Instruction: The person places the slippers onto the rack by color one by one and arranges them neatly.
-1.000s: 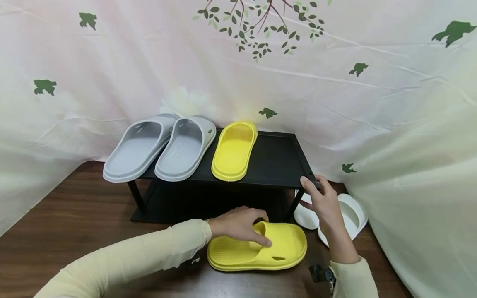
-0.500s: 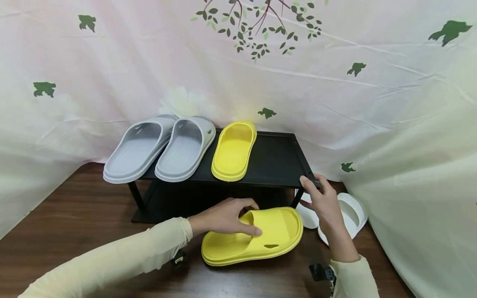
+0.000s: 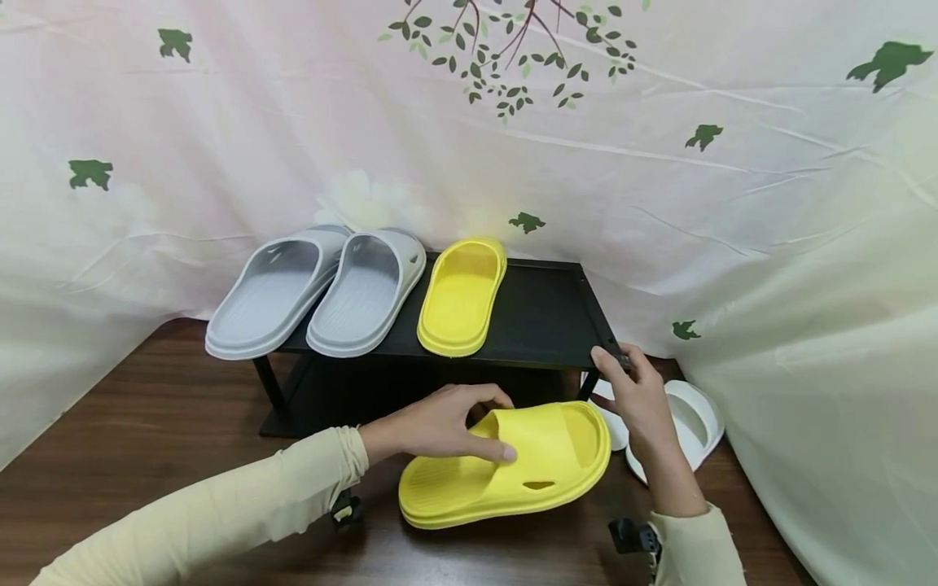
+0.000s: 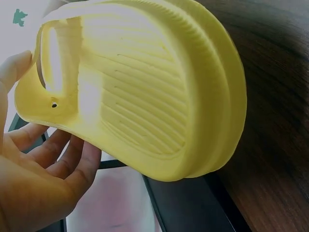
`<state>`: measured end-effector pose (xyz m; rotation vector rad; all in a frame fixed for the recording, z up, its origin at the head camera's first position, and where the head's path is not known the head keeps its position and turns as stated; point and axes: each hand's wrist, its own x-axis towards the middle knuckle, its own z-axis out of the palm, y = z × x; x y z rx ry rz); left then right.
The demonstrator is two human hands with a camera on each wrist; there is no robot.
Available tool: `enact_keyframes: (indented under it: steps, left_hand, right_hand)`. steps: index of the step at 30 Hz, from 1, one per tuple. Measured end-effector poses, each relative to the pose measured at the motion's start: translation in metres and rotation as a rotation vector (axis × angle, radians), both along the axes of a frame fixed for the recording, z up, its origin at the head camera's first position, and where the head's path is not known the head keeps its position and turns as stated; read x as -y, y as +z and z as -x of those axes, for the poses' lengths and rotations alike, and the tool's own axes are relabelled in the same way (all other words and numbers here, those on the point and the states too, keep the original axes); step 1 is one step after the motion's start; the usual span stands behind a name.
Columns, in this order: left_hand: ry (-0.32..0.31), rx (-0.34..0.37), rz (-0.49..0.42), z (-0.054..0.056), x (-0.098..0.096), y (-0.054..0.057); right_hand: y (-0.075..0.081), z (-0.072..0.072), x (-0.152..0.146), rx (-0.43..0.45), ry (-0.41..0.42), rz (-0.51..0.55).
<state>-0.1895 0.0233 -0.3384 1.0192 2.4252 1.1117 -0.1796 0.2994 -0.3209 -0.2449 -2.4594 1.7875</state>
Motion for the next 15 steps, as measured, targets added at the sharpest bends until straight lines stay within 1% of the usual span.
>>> enact_keyframes:
  steps: [3,9,11,15]
  left_hand:
    - [-0.002,0.001,-0.003,-0.0007,0.0006,0.0017]
    - [0.029,-0.049,0.006,-0.0004,0.0008,0.0047]
    - [0.039,-0.065,0.004,-0.0011,0.0011,0.0060]
    - [0.038,-0.133,-0.020,-0.0037,0.0022,0.0094]
  right_hand:
    - [-0.0005,-0.0004,0.0007,0.013,-0.010,-0.018]
    - [-0.0011,-0.0016,0.0002,0.046,-0.037,-0.082]
    - [-0.0011,-0.0018,-0.0004,0.054,-0.039,-0.088]
    - [-0.0003,-0.0018,-0.0016,0.080,-0.045,-0.115]
